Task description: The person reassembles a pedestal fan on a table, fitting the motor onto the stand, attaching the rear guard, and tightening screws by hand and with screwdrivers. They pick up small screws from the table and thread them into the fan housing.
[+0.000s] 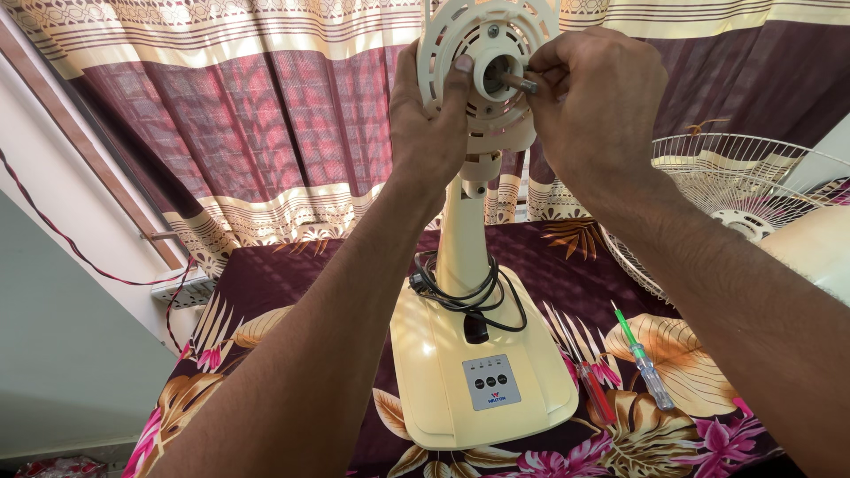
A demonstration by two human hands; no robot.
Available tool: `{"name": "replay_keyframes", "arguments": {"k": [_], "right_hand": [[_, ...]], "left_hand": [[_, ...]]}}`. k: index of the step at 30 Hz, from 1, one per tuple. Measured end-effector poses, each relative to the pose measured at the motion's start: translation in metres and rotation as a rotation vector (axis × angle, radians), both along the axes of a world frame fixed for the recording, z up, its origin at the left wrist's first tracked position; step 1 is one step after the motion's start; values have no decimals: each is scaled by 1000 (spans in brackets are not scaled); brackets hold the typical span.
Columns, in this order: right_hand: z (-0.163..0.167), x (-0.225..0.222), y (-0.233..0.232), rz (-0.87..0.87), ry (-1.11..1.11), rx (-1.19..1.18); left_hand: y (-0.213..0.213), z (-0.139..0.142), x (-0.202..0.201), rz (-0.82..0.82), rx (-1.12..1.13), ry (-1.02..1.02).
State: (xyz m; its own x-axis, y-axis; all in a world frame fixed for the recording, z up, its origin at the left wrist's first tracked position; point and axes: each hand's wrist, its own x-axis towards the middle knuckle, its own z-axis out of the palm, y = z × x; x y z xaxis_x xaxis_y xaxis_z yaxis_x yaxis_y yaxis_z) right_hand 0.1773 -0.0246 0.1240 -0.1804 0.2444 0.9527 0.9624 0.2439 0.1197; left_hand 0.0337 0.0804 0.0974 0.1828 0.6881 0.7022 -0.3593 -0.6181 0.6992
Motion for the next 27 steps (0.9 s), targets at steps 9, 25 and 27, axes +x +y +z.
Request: {"name": "replay_keyframes", "arguments": {"k": [9,25,27], "right_hand": [[3,-6,-3,-41,66,-37],[4,1,-9,-50,-125,45],[3,-4,-11,-35,-134,76]], "left_hand": [[3,-3,1,-15,27,-17],[-2,-3,1,-73,-15,-52],[-1,-2,2,-55,-2,-50]]}}
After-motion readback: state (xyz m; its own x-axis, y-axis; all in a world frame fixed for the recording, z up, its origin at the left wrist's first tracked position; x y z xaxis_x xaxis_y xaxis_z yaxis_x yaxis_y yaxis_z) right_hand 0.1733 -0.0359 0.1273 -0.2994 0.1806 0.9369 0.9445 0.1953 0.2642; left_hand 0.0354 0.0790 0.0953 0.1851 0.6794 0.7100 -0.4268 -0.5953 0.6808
